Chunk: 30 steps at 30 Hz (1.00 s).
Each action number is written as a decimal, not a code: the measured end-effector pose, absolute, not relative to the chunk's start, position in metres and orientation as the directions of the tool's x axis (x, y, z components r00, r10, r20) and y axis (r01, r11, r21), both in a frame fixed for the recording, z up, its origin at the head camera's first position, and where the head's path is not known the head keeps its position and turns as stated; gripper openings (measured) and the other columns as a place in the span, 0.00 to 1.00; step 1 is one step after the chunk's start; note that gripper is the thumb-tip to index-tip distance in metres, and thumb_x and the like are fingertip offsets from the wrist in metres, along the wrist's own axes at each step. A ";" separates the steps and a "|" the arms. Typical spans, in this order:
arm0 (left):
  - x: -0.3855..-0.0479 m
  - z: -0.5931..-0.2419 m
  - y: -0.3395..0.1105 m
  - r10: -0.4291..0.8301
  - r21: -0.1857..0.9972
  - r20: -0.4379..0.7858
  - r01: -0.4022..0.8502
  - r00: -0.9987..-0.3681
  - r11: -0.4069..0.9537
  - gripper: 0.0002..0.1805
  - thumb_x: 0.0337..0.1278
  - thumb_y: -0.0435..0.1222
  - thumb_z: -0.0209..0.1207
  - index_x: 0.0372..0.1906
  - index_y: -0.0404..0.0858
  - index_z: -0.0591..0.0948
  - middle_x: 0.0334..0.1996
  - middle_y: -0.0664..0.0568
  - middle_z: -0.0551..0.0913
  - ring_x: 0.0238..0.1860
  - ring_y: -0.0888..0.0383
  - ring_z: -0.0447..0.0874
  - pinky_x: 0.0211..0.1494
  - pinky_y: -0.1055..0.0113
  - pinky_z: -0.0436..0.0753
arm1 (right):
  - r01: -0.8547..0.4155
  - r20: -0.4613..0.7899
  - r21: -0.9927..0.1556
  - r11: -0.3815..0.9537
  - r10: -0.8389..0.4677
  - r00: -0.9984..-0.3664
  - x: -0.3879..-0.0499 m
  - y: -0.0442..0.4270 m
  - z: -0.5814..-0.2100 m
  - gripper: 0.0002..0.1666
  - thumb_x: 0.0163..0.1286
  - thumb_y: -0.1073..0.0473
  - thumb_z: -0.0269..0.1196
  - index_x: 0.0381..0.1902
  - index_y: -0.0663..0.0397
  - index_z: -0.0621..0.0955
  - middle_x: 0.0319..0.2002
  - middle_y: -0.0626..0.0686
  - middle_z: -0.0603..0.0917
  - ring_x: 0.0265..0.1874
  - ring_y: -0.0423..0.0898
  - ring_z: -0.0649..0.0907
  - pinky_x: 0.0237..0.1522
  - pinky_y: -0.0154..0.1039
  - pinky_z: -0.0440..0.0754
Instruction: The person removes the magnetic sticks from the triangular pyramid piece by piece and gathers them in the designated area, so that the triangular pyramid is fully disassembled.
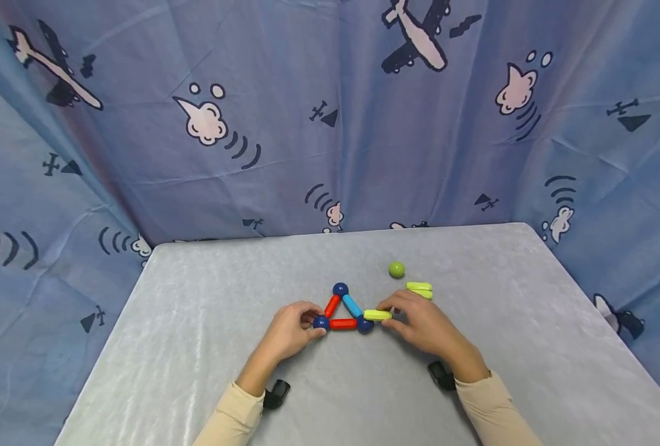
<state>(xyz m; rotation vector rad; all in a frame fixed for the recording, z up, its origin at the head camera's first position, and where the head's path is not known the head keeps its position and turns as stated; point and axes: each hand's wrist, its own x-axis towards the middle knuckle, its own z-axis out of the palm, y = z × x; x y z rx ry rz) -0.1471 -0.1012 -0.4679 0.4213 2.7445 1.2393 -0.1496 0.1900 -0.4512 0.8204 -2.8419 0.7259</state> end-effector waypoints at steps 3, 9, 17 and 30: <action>-0.146 -0.468 -0.101 0.291 0.750 0.023 0.209 -0.956 0.627 0.16 0.50 0.35 0.74 0.45 0.37 0.85 0.42 0.49 0.87 0.41 0.56 0.85 0.47 0.64 0.87 | -0.527 0.228 -0.419 0.739 -0.476 -0.849 -0.149 0.192 -0.452 0.16 0.59 0.57 0.74 0.46 0.42 0.85 0.42 0.41 0.84 0.40 0.40 0.82 0.45 0.40 0.83; -0.146 -0.469 -0.101 0.284 0.747 0.019 0.203 -0.959 0.633 0.16 0.50 0.35 0.73 0.45 0.38 0.85 0.42 0.49 0.87 0.41 0.57 0.85 0.47 0.66 0.86 | -0.523 0.234 -0.422 0.740 -0.469 -0.852 -0.150 0.194 -0.452 0.16 0.59 0.58 0.74 0.46 0.43 0.85 0.41 0.41 0.84 0.40 0.41 0.82 0.44 0.41 0.83; -0.146 -0.469 -0.101 0.284 0.748 0.015 0.199 -0.959 0.633 0.16 0.50 0.36 0.74 0.45 0.39 0.85 0.42 0.49 0.87 0.42 0.57 0.85 0.48 0.65 0.86 | -0.505 0.219 -0.420 0.754 -0.455 -0.863 -0.153 0.198 -0.453 0.16 0.59 0.58 0.74 0.46 0.44 0.85 0.42 0.42 0.85 0.40 0.41 0.82 0.45 0.42 0.83; -0.146 -0.468 -0.102 0.287 0.742 -0.006 0.188 -0.958 0.644 0.16 0.52 0.37 0.73 0.46 0.41 0.85 0.42 0.51 0.86 0.42 0.58 0.84 0.47 0.65 0.85 | -0.476 0.227 -0.412 0.777 -0.418 -0.879 -0.157 0.217 -0.454 0.15 0.60 0.59 0.73 0.46 0.44 0.85 0.43 0.45 0.85 0.41 0.44 0.82 0.44 0.46 0.82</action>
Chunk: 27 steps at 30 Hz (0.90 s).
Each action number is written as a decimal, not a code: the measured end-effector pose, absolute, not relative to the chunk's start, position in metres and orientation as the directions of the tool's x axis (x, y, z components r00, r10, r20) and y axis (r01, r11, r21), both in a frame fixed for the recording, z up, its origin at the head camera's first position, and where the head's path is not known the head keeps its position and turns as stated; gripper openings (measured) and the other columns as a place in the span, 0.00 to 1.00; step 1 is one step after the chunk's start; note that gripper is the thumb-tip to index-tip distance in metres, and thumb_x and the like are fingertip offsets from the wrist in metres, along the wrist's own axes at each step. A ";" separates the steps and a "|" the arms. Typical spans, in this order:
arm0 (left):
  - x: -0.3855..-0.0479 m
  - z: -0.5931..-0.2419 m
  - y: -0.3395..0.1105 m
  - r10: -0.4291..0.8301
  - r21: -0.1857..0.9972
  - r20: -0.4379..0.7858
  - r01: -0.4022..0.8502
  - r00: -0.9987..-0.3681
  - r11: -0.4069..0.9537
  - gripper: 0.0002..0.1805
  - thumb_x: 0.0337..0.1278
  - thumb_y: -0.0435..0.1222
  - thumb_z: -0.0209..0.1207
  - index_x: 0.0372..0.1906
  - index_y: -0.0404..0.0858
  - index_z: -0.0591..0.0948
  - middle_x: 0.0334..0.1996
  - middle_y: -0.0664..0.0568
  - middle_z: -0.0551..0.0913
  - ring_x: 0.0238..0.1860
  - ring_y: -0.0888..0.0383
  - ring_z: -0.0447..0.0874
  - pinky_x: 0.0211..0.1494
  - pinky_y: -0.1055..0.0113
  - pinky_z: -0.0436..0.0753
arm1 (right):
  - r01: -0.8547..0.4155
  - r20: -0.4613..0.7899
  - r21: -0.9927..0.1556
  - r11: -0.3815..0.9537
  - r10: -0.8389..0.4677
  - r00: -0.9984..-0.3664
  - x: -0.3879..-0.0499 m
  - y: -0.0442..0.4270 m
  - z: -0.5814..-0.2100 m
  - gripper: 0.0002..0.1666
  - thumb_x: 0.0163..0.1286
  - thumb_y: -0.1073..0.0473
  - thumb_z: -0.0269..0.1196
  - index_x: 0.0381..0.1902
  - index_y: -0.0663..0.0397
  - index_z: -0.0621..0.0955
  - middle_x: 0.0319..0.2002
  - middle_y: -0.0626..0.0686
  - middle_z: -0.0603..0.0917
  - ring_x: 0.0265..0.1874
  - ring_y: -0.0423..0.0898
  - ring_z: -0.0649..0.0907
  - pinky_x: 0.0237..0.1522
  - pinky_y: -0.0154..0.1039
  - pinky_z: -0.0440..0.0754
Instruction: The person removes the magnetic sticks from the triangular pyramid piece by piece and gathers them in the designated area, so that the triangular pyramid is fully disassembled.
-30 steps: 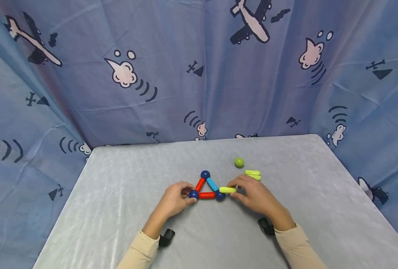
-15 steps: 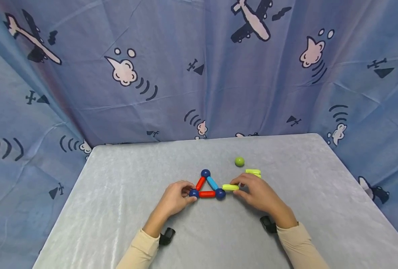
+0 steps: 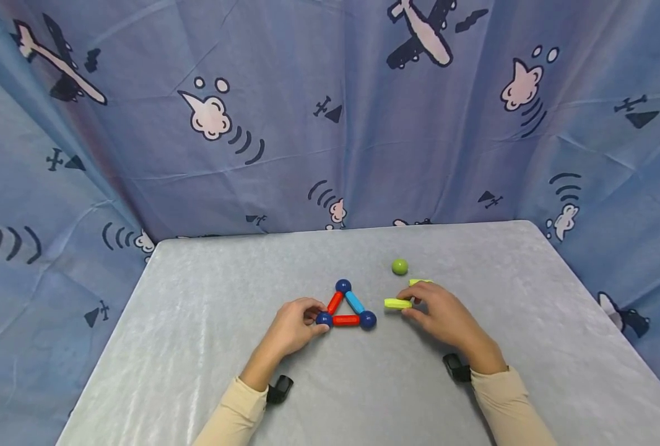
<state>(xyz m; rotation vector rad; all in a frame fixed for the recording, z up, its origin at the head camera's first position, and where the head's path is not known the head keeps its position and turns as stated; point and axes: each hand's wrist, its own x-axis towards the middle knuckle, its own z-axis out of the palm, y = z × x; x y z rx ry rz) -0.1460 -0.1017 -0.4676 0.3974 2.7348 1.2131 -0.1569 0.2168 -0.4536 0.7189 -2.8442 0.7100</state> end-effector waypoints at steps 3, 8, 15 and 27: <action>-0.147 -0.467 -0.102 0.287 0.742 -0.007 0.187 -0.958 0.644 0.16 0.52 0.37 0.73 0.47 0.41 0.85 0.42 0.51 0.86 0.43 0.58 0.84 0.48 0.64 0.86 | -0.456 0.212 -0.418 0.786 -0.403 -0.890 -0.158 0.220 -0.453 0.15 0.61 0.59 0.73 0.46 0.45 0.85 0.45 0.48 0.85 0.41 0.45 0.82 0.45 0.47 0.82; -0.148 -0.466 -0.102 0.284 0.743 -0.013 0.181 -0.959 0.645 0.16 0.52 0.37 0.73 0.47 0.41 0.85 0.42 0.51 0.86 0.43 0.58 0.84 0.49 0.64 0.86 | -0.444 0.213 -0.416 0.794 -0.389 -0.896 -0.160 0.227 -0.454 0.16 0.60 0.60 0.73 0.47 0.48 0.85 0.46 0.49 0.85 0.41 0.45 0.82 0.45 0.48 0.82; -0.149 -0.465 -0.103 0.286 0.739 -0.006 0.189 -0.958 0.647 0.16 0.52 0.37 0.73 0.46 0.41 0.85 0.42 0.51 0.86 0.43 0.58 0.84 0.48 0.65 0.86 | -0.420 0.209 -0.408 0.810 -0.365 -0.907 -0.164 0.239 -0.456 0.17 0.60 0.60 0.73 0.48 0.50 0.85 0.43 0.48 0.85 0.40 0.45 0.82 0.44 0.47 0.81; -0.147 -0.468 -0.102 0.287 0.743 -0.005 0.189 -0.958 0.642 0.16 0.52 0.37 0.73 0.46 0.40 0.85 0.42 0.51 0.86 0.42 0.58 0.84 0.47 0.67 0.85 | -0.351 0.159 -0.406 0.844 -0.313 -0.936 -0.165 0.262 -0.458 0.17 0.61 0.61 0.71 0.49 0.53 0.84 0.45 0.53 0.85 0.40 0.48 0.82 0.44 0.49 0.81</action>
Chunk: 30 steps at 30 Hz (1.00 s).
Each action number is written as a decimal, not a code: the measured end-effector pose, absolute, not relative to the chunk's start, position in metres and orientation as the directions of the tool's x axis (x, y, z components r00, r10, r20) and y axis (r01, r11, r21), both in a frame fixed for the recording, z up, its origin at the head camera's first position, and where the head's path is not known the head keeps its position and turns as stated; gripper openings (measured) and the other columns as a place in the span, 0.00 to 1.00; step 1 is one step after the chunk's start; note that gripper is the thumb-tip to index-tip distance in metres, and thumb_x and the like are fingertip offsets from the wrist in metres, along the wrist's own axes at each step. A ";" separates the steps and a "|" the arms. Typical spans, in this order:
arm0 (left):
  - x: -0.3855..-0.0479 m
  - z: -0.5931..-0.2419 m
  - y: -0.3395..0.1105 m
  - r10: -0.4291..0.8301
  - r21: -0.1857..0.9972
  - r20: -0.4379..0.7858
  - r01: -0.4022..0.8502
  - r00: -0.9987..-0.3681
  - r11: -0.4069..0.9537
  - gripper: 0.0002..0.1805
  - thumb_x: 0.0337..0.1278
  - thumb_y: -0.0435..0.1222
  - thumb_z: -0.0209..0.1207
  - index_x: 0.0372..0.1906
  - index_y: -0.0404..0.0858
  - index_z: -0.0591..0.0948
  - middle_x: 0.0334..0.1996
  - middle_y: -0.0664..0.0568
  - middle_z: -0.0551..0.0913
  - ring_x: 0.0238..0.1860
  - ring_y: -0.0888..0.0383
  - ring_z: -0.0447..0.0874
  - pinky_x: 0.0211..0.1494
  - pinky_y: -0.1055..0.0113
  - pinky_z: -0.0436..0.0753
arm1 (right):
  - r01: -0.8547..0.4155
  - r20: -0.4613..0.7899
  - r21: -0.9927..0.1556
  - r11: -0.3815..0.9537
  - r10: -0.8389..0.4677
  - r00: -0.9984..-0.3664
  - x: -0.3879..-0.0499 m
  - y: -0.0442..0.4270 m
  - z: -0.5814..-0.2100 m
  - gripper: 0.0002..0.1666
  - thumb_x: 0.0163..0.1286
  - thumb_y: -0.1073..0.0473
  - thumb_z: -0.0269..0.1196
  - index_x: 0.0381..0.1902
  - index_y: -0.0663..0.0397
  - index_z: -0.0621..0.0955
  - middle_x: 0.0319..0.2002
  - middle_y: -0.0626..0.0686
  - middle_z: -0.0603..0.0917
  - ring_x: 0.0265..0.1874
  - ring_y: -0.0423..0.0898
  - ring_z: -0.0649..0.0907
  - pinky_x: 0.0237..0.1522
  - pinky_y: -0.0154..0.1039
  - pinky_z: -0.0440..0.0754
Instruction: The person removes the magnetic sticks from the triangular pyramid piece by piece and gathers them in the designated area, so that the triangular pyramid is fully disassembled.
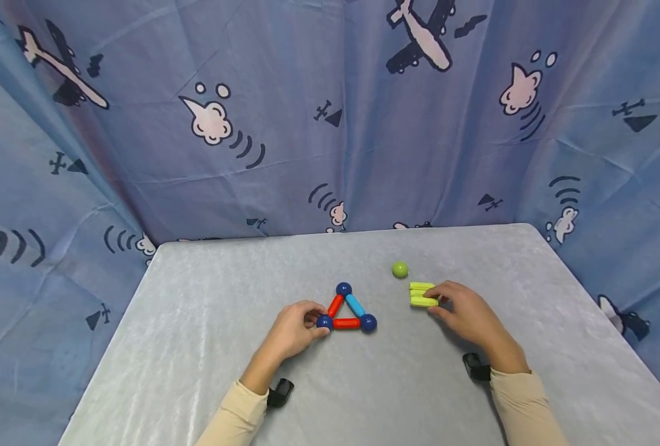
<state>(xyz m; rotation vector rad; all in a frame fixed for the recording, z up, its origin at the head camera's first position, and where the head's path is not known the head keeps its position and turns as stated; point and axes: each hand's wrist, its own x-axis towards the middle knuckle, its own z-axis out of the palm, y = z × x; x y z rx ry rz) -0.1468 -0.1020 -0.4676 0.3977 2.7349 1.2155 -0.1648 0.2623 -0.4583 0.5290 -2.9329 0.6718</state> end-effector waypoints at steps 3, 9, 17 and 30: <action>-0.147 -0.467 -0.101 0.286 0.745 -0.011 0.183 -0.958 0.642 0.16 0.52 0.37 0.73 0.47 0.40 0.85 0.42 0.51 0.86 0.43 0.58 0.84 0.47 0.67 0.85 | -0.344 0.157 -0.410 0.844 -0.306 -0.939 -0.165 0.265 -0.457 0.17 0.62 0.62 0.71 0.49 0.53 0.84 0.45 0.53 0.85 0.40 0.48 0.82 0.44 0.49 0.81; -0.146 -0.467 -0.101 0.281 0.754 -0.026 0.166 -0.959 0.636 0.17 0.51 0.36 0.73 0.47 0.40 0.84 0.42 0.50 0.86 0.43 0.58 0.84 0.47 0.66 0.86 | -0.344 0.151 -0.417 0.841 -0.309 -0.939 -0.165 0.266 -0.457 0.17 0.61 0.62 0.71 0.49 0.53 0.84 0.45 0.53 0.85 0.40 0.48 0.82 0.44 0.49 0.81; -0.147 -0.469 -0.102 0.285 0.762 -0.014 0.174 -0.958 0.624 0.17 0.51 0.36 0.73 0.47 0.39 0.84 0.41 0.50 0.86 0.43 0.57 0.85 0.47 0.67 0.86 | -0.342 0.140 -0.403 0.849 -0.311 -0.940 -0.165 0.264 -0.458 0.16 0.61 0.62 0.71 0.48 0.53 0.84 0.43 0.52 0.85 0.39 0.47 0.82 0.43 0.49 0.81; -0.149 -0.468 -0.103 0.285 0.748 -0.010 0.183 -0.958 0.638 0.17 0.50 0.36 0.74 0.46 0.39 0.85 0.41 0.50 0.86 0.42 0.57 0.85 0.47 0.67 0.86 | -0.325 0.148 -0.366 0.872 -0.290 -0.945 -0.167 0.259 -0.455 0.14 0.57 0.62 0.74 0.42 0.53 0.84 0.40 0.52 0.86 0.37 0.47 0.82 0.40 0.48 0.81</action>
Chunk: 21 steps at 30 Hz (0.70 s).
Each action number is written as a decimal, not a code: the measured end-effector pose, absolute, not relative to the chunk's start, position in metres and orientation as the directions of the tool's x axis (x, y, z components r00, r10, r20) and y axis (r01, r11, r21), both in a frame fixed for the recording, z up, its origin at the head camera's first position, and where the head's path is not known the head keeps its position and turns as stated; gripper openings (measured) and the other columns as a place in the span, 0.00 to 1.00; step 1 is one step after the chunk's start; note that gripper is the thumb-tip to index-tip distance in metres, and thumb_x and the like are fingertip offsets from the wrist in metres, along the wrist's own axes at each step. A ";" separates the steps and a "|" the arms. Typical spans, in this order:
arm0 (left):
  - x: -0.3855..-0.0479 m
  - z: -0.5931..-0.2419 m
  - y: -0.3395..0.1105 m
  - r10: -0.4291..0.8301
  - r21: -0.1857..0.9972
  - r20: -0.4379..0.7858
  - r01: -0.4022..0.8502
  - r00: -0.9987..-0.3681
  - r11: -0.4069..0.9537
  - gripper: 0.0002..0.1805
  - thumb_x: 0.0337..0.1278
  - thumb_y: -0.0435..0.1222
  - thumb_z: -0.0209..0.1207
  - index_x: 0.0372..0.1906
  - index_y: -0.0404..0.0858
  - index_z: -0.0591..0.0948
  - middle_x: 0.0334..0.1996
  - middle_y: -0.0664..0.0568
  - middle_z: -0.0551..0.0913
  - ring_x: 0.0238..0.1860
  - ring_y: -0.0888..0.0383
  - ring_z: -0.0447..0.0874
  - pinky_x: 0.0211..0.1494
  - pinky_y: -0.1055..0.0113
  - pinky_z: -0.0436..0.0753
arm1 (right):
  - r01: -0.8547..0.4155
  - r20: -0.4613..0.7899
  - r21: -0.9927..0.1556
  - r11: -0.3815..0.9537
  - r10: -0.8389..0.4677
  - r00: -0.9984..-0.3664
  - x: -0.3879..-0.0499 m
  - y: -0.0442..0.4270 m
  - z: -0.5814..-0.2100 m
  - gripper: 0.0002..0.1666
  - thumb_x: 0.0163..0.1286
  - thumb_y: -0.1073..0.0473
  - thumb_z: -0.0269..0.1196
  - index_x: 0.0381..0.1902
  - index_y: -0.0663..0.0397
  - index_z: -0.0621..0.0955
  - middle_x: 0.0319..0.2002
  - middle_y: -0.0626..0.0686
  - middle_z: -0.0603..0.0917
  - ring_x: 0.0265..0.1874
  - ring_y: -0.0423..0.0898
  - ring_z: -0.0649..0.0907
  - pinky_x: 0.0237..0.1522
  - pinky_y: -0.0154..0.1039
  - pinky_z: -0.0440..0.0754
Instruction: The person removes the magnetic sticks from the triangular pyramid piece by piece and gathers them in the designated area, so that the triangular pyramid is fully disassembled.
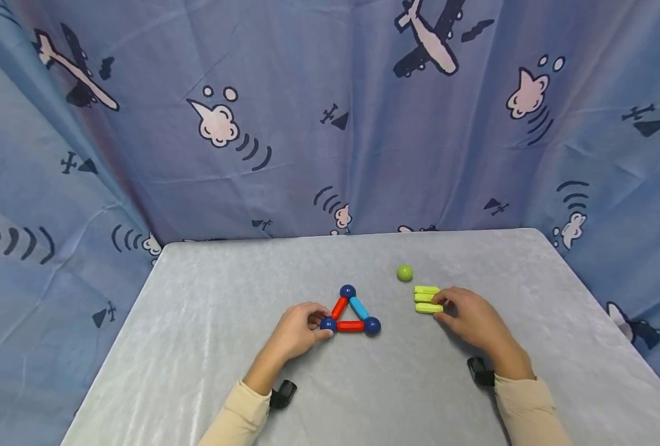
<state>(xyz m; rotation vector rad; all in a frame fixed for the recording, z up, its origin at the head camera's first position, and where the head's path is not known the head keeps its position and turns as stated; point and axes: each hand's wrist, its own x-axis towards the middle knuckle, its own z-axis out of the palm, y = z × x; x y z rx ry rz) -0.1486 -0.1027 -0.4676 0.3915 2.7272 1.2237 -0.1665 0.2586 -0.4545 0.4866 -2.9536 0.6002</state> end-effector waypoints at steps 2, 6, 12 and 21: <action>-0.148 -0.468 -0.103 0.287 0.745 -0.012 0.183 -0.958 0.641 0.17 0.50 0.36 0.74 0.47 0.39 0.85 0.41 0.50 0.86 0.42 0.57 0.84 0.46 0.67 0.86 | -0.313 0.143 -0.356 0.881 -0.279 -0.950 -0.166 0.259 -0.455 0.14 0.57 0.63 0.74 0.42 0.53 0.85 0.40 0.52 0.86 0.36 0.48 0.82 0.40 0.48 0.81; -0.149 -0.467 -0.102 0.288 0.747 -0.012 0.182 -0.958 0.639 0.17 0.51 0.36 0.73 0.47 0.39 0.84 0.41 0.50 0.86 0.42 0.58 0.84 0.46 0.67 0.86 | -0.291 0.144 -0.341 0.894 -0.257 -0.956 -0.167 0.259 -0.455 0.14 0.57 0.63 0.73 0.42 0.53 0.85 0.40 0.53 0.86 0.36 0.48 0.83 0.39 0.48 0.82; -0.149 -0.467 -0.103 0.282 0.750 -0.007 0.181 -0.959 0.636 0.17 0.51 0.36 0.73 0.47 0.39 0.85 0.41 0.50 0.86 0.42 0.57 0.84 0.46 0.67 0.86 | -0.290 0.153 -0.332 0.897 -0.252 -0.956 -0.169 0.258 -0.458 0.14 0.56 0.61 0.74 0.41 0.51 0.85 0.39 0.50 0.86 0.35 0.46 0.82 0.37 0.45 0.80; -0.148 -0.469 -0.103 0.288 0.750 -0.006 0.186 -0.958 0.635 0.17 0.51 0.36 0.73 0.47 0.39 0.85 0.41 0.50 0.86 0.43 0.57 0.85 0.46 0.68 0.86 | -0.286 0.155 -0.330 0.899 -0.247 -0.956 -0.168 0.254 -0.459 0.15 0.55 0.62 0.75 0.41 0.51 0.86 0.38 0.49 0.85 0.34 0.45 0.82 0.36 0.45 0.80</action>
